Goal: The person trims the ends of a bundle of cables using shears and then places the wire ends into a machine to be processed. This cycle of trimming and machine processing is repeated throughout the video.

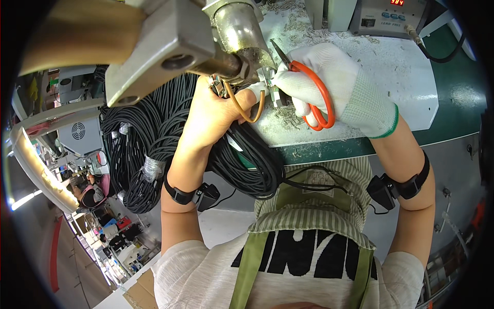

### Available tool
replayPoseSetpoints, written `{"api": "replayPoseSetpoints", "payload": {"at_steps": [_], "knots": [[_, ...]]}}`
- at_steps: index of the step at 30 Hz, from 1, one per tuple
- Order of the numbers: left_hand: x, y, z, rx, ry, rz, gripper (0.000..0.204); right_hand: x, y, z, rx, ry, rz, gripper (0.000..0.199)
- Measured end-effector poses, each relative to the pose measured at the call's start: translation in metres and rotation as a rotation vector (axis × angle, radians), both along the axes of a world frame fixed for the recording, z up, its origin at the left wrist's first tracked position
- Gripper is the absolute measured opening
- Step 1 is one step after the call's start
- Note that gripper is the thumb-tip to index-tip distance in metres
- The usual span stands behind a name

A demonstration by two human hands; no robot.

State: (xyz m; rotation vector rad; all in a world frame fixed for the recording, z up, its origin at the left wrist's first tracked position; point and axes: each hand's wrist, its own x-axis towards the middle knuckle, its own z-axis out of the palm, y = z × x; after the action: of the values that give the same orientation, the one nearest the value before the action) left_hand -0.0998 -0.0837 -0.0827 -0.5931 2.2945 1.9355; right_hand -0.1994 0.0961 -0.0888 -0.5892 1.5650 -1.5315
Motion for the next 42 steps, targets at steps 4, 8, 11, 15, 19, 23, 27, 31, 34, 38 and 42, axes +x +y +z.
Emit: {"api": "replayPoseSetpoints", "payload": {"at_steps": [4, 8, 11, 15, 19, 23, 27, 31, 34, 38, 42], "knots": [[0.002, 0.001, -0.002, -0.038, -0.011, 0.039, 0.005, -0.002, 0.001, 0.0, -0.018, -0.07, 0.008, 0.03], [0.004, -0.002, -0.006, -0.114, 0.031, -0.024, 0.008, -0.005, 0.004, -0.005, -0.114, -0.088, 0.037, 0.028], [0.005, -0.003, -0.009, -0.128, 0.057, -0.059, 0.011, -0.005, 0.004, -0.01, -0.15, -0.081, 0.052, 0.027], [0.006, -0.003, -0.01, -0.126, 0.057, -0.058, 0.014, -0.003, 0.001, -0.011, -0.174, -0.04, 0.043, 0.026], [0.007, -0.002, -0.006, -0.121, 0.021, -0.04, 0.013, -0.003, 0.001, -0.01, -0.157, -0.017, 0.024, 0.025], [0.01, 0.006, -0.006, 0.048, 0.035, 0.046, 0.013, 0.002, 0.004, -0.008, -0.021, -0.002, 0.005, 0.024], [0.021, 0.02, -0.013, 0.206, 0.24, 0.155, 0.013, 0.019, 0.022, 0.005, -0.161, -0.015, -0.163, 0.02], [0.049, 0.032, -0.02, 0.43, 0.417, 0.375, 0.009, 0.041, 0.073, 0.026, 0.142, -0.075, -0.351, 0.018], [0.061, 0.037, -0.022, 0.735, 0.493, 0.421, 0.009, 0.057, 0.101, 0.031, 0.525, 0.177, -0.542, 0.015], [0.069, 0.053, -0.015, 0.907, 0.529, 0.319, 0.011, 0.085, 0.091, 0.027, 0.489, 0.898, -0.525, 0.017], [0.074, 0.068, -0.008, 0.891, 0.495, 0.371, 0.011, 0.102, 0.045, 0.015, 0.174, 0.631, -0.068, 0.02]]}}
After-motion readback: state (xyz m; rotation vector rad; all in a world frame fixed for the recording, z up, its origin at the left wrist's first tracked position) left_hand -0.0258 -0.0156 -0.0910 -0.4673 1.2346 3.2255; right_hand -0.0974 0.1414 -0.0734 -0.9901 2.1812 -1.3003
